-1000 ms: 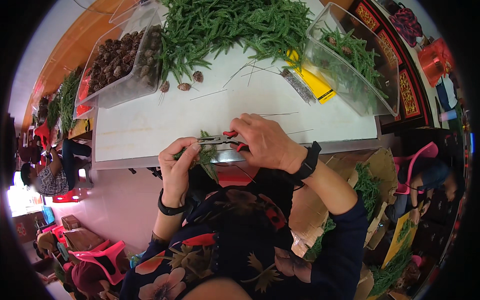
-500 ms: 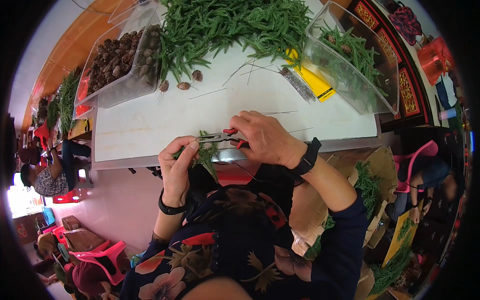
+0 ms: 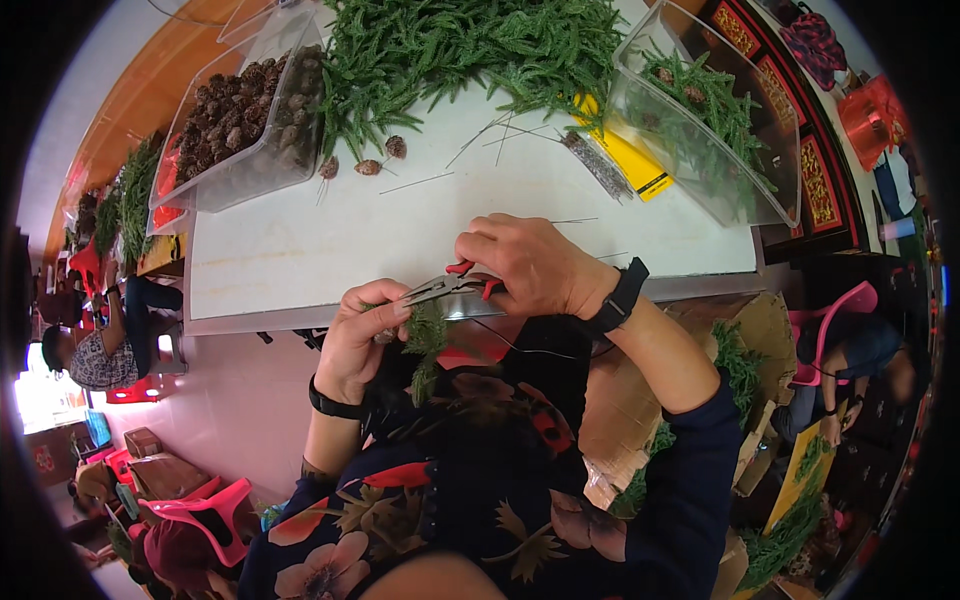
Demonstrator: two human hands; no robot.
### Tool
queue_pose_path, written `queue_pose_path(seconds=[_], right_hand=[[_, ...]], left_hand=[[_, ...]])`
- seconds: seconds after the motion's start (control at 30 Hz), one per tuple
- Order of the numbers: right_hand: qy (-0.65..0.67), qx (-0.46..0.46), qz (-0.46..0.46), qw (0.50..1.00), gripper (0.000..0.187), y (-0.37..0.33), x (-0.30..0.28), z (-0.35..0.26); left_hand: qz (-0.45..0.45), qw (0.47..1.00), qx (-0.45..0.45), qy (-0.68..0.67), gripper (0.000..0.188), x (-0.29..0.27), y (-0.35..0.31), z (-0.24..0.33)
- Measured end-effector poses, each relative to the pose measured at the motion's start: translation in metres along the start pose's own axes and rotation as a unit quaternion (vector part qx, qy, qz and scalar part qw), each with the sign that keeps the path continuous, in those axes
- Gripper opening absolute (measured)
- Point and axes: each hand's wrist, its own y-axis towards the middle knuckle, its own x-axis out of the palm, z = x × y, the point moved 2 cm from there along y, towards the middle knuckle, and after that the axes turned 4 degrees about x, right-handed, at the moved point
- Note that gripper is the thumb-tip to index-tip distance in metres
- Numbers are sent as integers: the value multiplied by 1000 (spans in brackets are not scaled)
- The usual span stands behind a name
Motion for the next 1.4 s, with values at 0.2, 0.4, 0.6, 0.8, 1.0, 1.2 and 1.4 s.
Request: queue_pose_path(seconds=[0.2, 0.4, 0.6, 0.8, 1.0, 1.2, 1.4], right_hand=[[-14, 29, -12, 999, 26, -6, 1, 0], [-49, 151, -50, 986, 20, -15, -2, -8], [-67, 211, -92, 971, 14, 3, -35, -14], [-103, 156, 55, 981, 18, 41, -60, -14], [-116, 165, 136, 970, 16, 53, -69, 25], [34, 252, 128, 959, 16, 53, -60, 58], [40, 283, 77, 955, 16, 65, -53, 74]], left_hand=[[6, 1000, 3, -28, 11, 7, -2, -3], [102, 975, 83, 179, 12, 14, 2, -9], [86, 978, 85, 171, 11, 23, 15, 9], [87, 944, 200, 248, 10, 25, 57, 56], [120, 863, 359, 335, 15, 38, 128, 67], [119, 757, 406, 497, 10, 28, 139, 78], [183, 603, 493, 600, 9, 28, 148, 71]])
